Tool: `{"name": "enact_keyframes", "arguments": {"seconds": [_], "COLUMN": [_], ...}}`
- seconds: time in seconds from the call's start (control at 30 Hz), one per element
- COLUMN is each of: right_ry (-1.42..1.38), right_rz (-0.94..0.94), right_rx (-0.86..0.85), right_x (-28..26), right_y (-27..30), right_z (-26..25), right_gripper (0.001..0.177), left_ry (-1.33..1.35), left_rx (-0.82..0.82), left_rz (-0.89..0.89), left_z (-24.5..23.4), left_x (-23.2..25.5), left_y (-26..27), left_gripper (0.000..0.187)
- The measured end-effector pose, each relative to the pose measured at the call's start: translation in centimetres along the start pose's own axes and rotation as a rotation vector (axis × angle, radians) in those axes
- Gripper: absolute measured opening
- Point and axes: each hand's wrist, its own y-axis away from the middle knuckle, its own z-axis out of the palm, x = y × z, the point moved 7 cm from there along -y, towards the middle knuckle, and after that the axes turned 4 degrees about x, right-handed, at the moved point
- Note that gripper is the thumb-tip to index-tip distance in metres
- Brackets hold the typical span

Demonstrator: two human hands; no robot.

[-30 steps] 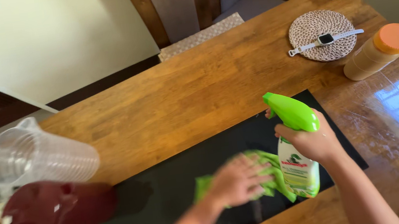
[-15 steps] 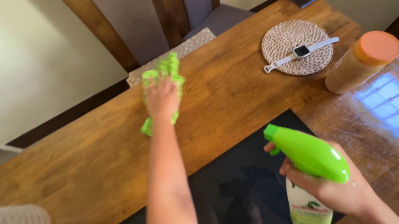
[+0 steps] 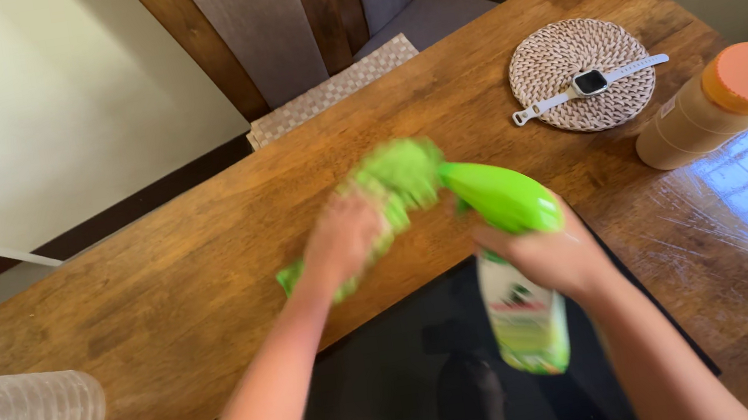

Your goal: The person clears a wooden table by moving a pitcher, a plastic jug, and a green cloth aside. They then spray a cleaning solution onto the table surface and wipe it with the cloth, repeatedly moving items like a tissue box, a smartwatch, and a jar to clean underneath them.

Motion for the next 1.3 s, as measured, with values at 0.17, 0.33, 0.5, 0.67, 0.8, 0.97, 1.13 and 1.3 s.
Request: {"name": "enact_keyframes", "arguments": {"seconds": [0.17, 0.33, 0.5, 0.67, 0.8, 0.97, 1.13, 1.3], "right_ry": [0.07, -0.018, 0.241, 0.144, 0.127, 0.073, 0.129, 0.122], "right_rz": [-0.283, -0.494, -0.285, -0.263, -0.093, -0.087, 0.013, -0.173], "right_rx": [0.1, 0.156, 0.138, 0.105, 0.087, 0.09, 0.092, 0.009], "right_x": [-2.2, -4.5, -1.8, 0.6, 1.7, 0.9, 1.9, 0.6], "right_y": [-3.3, -4.0, -4.4, -0.9, 0.9, 2.6, 4.8, 7.3], "right_z": [3.4, 2.5, 1.0, -1.5, -2.2, -4.0, -5.8, -4.7], "right_gripper": [0.033, 0.038, 0.031, 0.031, 0.035, 0.039, 0.041, 0.042], "left_ry": [-0.066, 0.005, -0.003, -0.231, -0.134, 0.102, -0.126, -0.087], "left_rx": [0.312, 0.208, 0.004, 0.268, 0.036, 0.176, 0.209, 0.267], "left_rz": [-0.288, 0.172, -0.359, -0.353, -0.084, 0.414, -0.168, -0.248], "left_z": [-2.0, -0.3, -1.0, -1.2, 4.6, 4.2, -2.1, -2.2], "left_x": [-0.8, 5.8, -5.2, -4.8, 5.9, 10.5, -4.7, -1.3], "left_y": [-3.6, 1.6, -2.8, -13.5, -15.6, -8.2, -4.1, 4.6], "left_gripper": [0.055, 0.055, 0.065, 0.065, 0.055, 0.05, 0.047, 0.053]}}
